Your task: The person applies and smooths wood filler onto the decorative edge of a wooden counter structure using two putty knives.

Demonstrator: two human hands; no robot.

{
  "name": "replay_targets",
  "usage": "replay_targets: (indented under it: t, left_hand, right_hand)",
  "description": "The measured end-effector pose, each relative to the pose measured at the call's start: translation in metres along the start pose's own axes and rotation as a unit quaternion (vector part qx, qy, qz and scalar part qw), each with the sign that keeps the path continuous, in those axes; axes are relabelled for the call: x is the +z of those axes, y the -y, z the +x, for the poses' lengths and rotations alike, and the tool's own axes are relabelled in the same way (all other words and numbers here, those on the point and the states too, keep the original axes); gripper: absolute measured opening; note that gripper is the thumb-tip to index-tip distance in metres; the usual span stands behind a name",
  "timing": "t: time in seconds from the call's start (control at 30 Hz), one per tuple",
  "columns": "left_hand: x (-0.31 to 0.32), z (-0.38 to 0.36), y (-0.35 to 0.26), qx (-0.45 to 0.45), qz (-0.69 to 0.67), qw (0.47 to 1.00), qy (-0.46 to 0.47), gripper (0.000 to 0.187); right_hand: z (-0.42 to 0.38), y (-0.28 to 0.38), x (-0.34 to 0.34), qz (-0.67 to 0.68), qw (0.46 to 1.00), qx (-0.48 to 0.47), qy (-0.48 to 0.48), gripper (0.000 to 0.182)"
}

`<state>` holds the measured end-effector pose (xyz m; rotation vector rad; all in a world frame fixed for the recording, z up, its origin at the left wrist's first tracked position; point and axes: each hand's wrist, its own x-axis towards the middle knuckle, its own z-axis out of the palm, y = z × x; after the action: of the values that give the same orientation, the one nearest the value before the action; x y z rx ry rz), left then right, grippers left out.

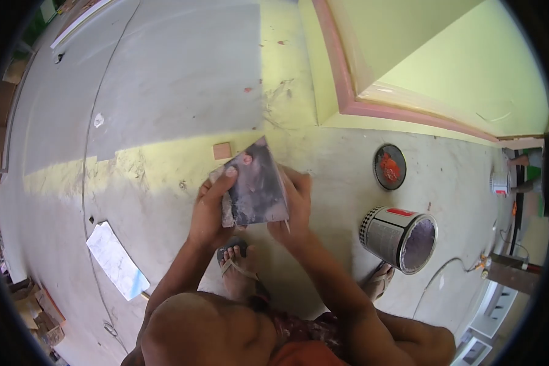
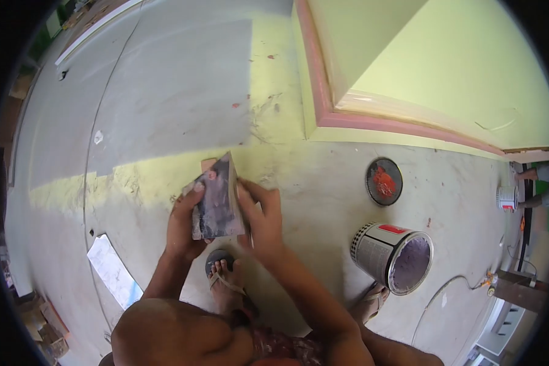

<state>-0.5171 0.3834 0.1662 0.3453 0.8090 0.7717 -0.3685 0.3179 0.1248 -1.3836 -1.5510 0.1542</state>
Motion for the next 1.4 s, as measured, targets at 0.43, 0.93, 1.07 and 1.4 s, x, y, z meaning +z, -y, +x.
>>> replay_targets:
  t: [0.43,0.93,1.07,1.4]
  left_hand:
    - [-0.004,-0.006,-0.003,0.062,0.061,0.996,0.017,0.032]
    - [0.003,-0.004,0.01,0.062,0.12,0.991,-0.002,0.028]
    - [-0.004,0.007,0.006,0.021,-0.017,0.999,0.029,0.033]
    - [0.012,-0.01,0.009,0.147,0.076,0.986,-0.007,0.031]
  right_hand:
    - [0.018,-0.011,-0.005,-0.063,0.977,0.144,0.147,0.048]
    - [-0.017,-0.043,0.0,0.223,0.814,0.532,0.066,0.022]
    - [-0.037,-0.059,-0.028,0.559,0.654,0.5,0.094,0.021]
    - [0.009,0.02,0.009,0.443,0.74,0.345,-0.371,0.025]
